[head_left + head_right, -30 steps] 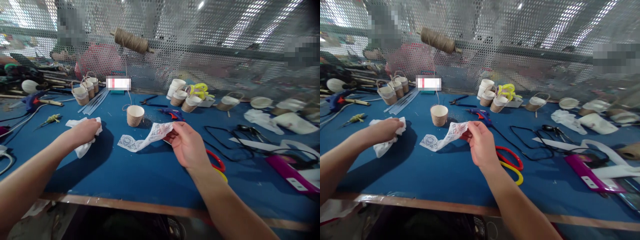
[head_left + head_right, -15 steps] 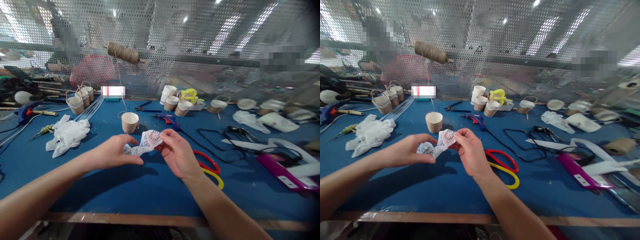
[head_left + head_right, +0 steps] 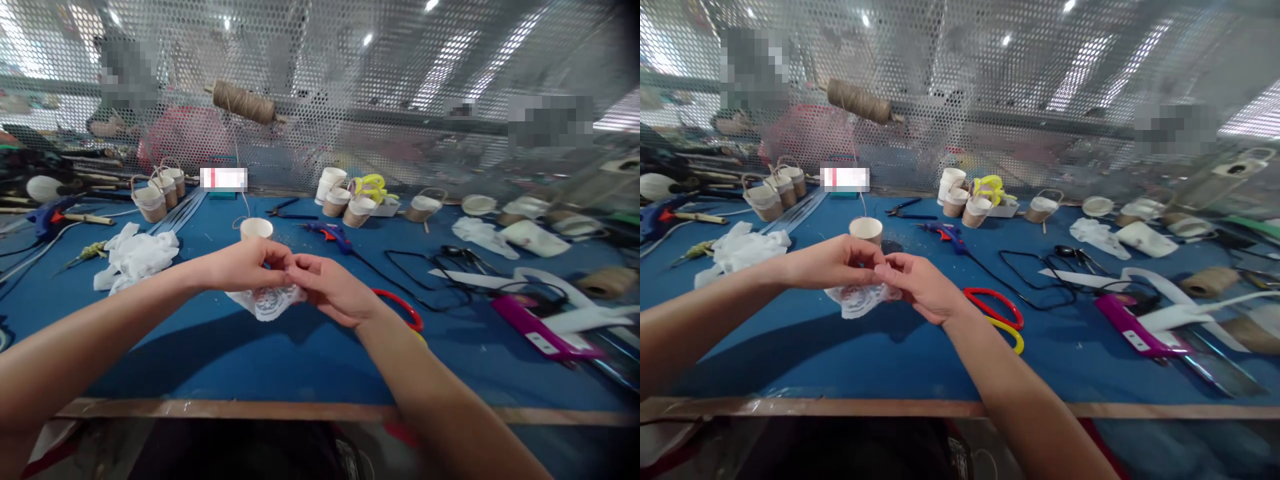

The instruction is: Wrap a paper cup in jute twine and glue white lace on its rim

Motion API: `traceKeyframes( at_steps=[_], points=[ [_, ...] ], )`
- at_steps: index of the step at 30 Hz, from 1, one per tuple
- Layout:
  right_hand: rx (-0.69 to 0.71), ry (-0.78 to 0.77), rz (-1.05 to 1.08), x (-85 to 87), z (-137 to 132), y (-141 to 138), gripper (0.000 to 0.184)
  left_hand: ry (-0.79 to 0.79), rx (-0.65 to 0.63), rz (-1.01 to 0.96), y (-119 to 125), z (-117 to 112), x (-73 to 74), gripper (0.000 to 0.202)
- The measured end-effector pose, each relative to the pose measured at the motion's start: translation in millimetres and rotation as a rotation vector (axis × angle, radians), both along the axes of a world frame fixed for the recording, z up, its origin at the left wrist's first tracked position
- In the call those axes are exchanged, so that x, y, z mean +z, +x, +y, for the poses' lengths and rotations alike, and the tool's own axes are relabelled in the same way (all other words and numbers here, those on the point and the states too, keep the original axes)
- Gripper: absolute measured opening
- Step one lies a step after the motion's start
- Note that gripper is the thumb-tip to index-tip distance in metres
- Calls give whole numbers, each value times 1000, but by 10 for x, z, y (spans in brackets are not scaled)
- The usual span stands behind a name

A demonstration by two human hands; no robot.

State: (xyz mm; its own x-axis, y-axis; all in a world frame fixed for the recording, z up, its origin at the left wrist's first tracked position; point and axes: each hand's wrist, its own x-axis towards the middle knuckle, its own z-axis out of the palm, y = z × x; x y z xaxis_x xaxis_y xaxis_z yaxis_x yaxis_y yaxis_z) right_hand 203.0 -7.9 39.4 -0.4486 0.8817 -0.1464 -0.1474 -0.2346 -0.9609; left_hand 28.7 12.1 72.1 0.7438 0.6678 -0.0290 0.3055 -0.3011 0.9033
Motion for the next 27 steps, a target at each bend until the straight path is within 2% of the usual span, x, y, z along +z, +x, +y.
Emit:
traceKeyframes(
  at_steps=[2,4,7,9,12,16,18,22,25,27],
  points=[
    [-83,83,-99,76,-29,8,27,-32,56,-45,-10,-3,2,9],
    [-144,167,-187,160,-49,32,27,-167,70,-111,-57,-20,-37,18],
    [-202,250,-240,266,-47,80,28,-419,-50,-90,-182,-58,-148,22],
    [-222,268,-257,311,-29,114,30,-469,-131,-7,-291,-71,-212,17],
    [-242,275,-305,341,-6,168,31,-422,-105,78,-498,-54,-219,20],
    [-222,292,-439,310,-19,228,26,-263,61,122,-788,4,-134,26],
    [-186,311,-560,242,-22,240,23,-208,112,132,-874,31,-154,29],
    [-97,387,-937,12,23,221,17,-142,125,249,-892,91,-377,32],
    [-70,429,-1070,-136,79,183,9,-8,123,419,-851,153,-537,29],
    [-65,476,-1145,-181,109,160,7,92,139,490,-831,199,-579,26]
  ],
)
